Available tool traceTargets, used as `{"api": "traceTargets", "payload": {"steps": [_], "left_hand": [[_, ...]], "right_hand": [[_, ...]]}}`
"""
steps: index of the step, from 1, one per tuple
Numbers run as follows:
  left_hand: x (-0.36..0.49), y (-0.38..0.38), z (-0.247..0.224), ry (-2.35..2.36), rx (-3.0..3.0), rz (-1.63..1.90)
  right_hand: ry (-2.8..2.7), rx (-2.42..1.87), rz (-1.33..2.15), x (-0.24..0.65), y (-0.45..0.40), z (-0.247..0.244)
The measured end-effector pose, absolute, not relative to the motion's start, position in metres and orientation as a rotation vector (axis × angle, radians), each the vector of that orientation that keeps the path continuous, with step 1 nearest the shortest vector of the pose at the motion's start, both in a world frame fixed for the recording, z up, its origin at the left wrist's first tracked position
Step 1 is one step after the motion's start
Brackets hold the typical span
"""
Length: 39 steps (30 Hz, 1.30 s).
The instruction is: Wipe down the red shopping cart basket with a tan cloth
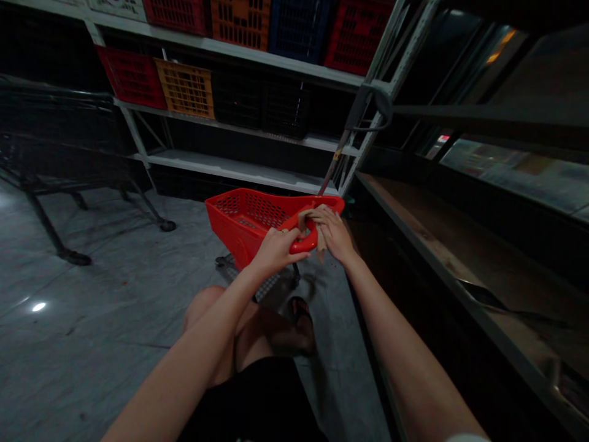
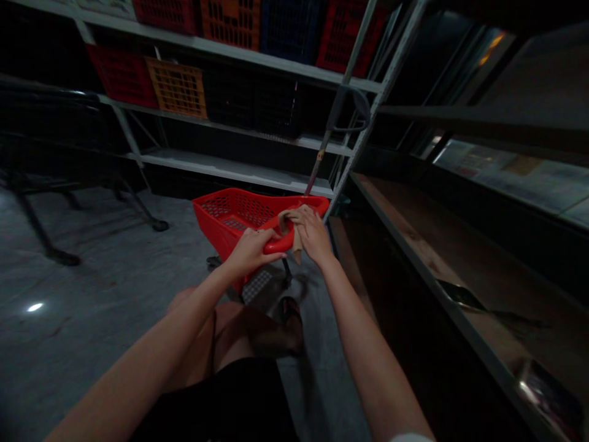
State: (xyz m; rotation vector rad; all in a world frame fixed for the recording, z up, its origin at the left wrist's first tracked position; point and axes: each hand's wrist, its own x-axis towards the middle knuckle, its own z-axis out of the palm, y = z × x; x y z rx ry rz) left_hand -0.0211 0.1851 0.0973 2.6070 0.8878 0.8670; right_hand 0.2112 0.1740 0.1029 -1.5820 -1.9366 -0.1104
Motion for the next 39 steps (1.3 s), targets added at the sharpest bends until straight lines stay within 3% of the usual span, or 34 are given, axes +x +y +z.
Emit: {"api": "traceTargets", "payload": {"steps": [7,15,24,33,39], "left_hand": [[-0.008,0.208,0.081,0.623,2.457,1.019],[-0.092,0.269,0.033,1.008,2.58,0.808],[-0.027,0.256,0.029,1.322,2.593,0.862],[-0.008,0.225,0.038,1.426,2.65,0.822],[-0.007,0.213,0.038,1.281,2.736,0.765]], "right_hand": [[-1.912,-1.556,-0.168,0.177,0.126,0.091],[-2.034,-1.596,-0.158,0.177,0.124,0.108],[-2.061,-1.845,-0.239,0.195,0.159,0.127],[-2.03,-1.898,-0.551,0.144,0.139,0.102],[-2.038,-2.239,-0.188,0.151,0.169,0.117]]}}
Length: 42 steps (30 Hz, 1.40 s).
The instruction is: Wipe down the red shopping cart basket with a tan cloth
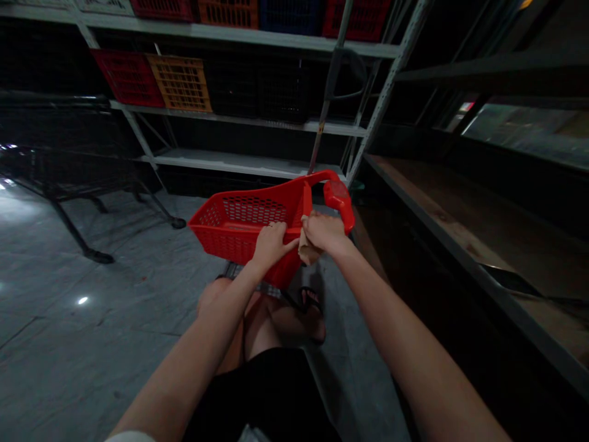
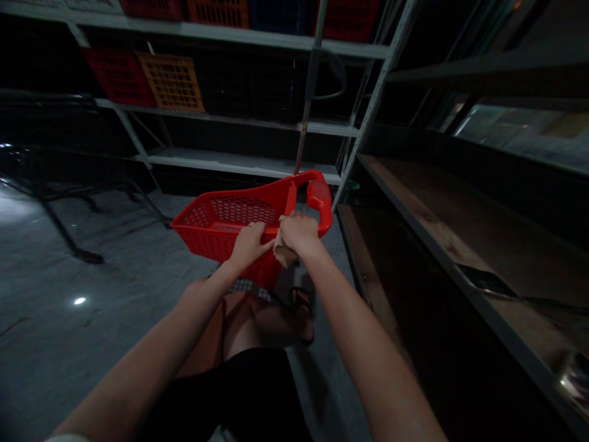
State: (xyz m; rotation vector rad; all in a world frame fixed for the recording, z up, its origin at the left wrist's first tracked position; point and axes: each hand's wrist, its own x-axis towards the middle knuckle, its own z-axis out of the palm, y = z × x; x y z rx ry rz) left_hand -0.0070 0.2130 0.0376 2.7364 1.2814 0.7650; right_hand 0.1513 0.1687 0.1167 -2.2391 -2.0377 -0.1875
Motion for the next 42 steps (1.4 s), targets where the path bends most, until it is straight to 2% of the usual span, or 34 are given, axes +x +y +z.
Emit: {"api": "traceTargets", "payload": {"steps": [2,6,11,16,23,26,31,34,38,42], "left_hand": [[-0.004,0.213,0.038,1.262,2.738,0.769],[0.003,0.21,0.036,1.253,2.719,0.787],[0.008,0.201,0.033,1.212,2.713,0.88],[0.007,0.202,0.023,1.12,2.753,0.984],[0.006,0.207,0.009,0.982,2.797,1.333],[0.003,0.208,0.009,0.95,2.795,1.441],[0.0,0.213,0.009,0.891,2.799,1.516],[-0.001,0.218,0.009,0.852,2.781,1.547],[-0.002,0.222,0.007,0.813,2.756,1.611],[-0.002,0.224,0.007,0.804,2.733,1.582]], "right_hand": [[-2.099,-2.296,-0.044,0.156,0.19,0.12],[-2.09,-2.389,0.003,0.164,0.232,0.111],[-2.031,-2.363,-0.109,0.181,0.262,0.099],[-2.138,-2.381,-0.347,0.2,0.279,0.121],[-2.027,-2.61,-0.212,0.197,0.267,0.13],[-2.104,-2.527,-0.079,0.192,0.237,0.132],[-2.411,-2.005,0.264,0.19,0.192,0.149],[-2.383,-1.784,0.303,0.201,0.2,0.161],[-2.293,-1.78,0.167,0.224,0.236,0.166],[-2.354,-1.931,0.292,0.24,0.271,0.159]]}}
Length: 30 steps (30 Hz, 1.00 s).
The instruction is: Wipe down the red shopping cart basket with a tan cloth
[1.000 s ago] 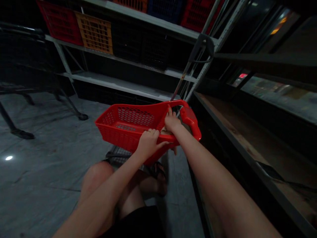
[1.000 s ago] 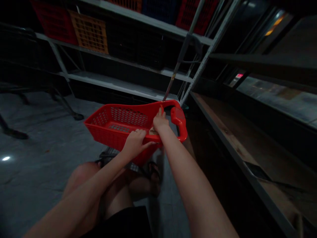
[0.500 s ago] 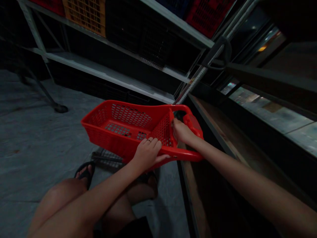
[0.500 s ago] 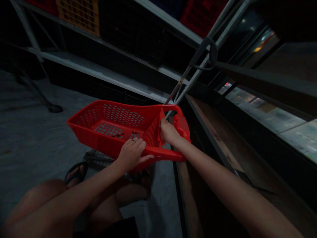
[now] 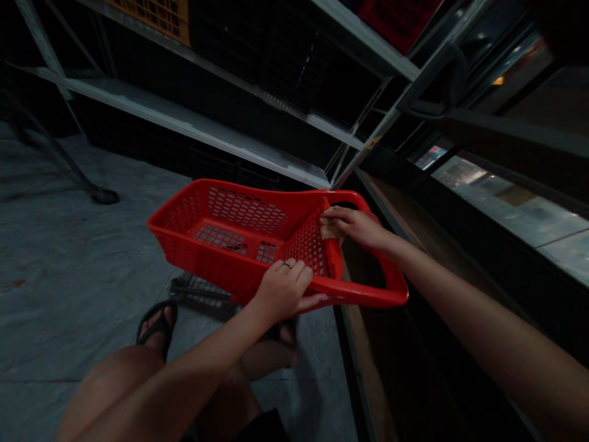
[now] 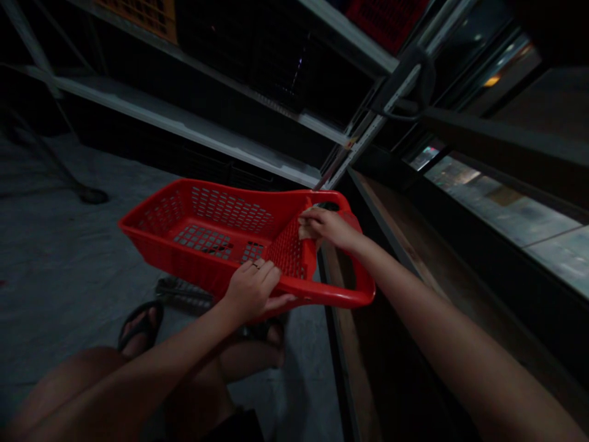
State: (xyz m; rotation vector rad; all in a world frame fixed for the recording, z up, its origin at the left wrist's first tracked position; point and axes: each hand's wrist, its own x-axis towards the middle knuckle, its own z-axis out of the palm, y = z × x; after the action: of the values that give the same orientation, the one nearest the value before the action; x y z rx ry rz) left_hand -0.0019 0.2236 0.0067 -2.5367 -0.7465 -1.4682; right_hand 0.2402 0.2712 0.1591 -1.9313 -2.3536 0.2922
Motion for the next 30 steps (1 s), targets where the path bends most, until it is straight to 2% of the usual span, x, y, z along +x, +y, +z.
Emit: {"api": "traceTargets", "payload": {"steps": [5,12,18,27,30], "left_hand": [[-0.001,0.226,0.006,-0.741,-2.558,-1.467],[0.003,0.229,0.007,-0.735,-2.49,-1.521],[0.0,0.228,0.005,-0.7,-2.424,-1.577],[-0.003,0.217,0.002,-0.633,-2.527,-1.536],[-0.009,0.225,0.01,-0.532,-2.688,-1.407]], "right_hand": [[-2.546,-1.895,0.4,0.265,0.314,0.15],[-2.345,-2.194,-0.087,0.267,0.36,0.14],[-2.37,-2.187,0.263,0.254,0.347,0.145],[-2.713,-1.899,0.532,0.208,0.238,0.165],[-2.666,-1.891,0.505,0.217,0.236,0.163]]}}
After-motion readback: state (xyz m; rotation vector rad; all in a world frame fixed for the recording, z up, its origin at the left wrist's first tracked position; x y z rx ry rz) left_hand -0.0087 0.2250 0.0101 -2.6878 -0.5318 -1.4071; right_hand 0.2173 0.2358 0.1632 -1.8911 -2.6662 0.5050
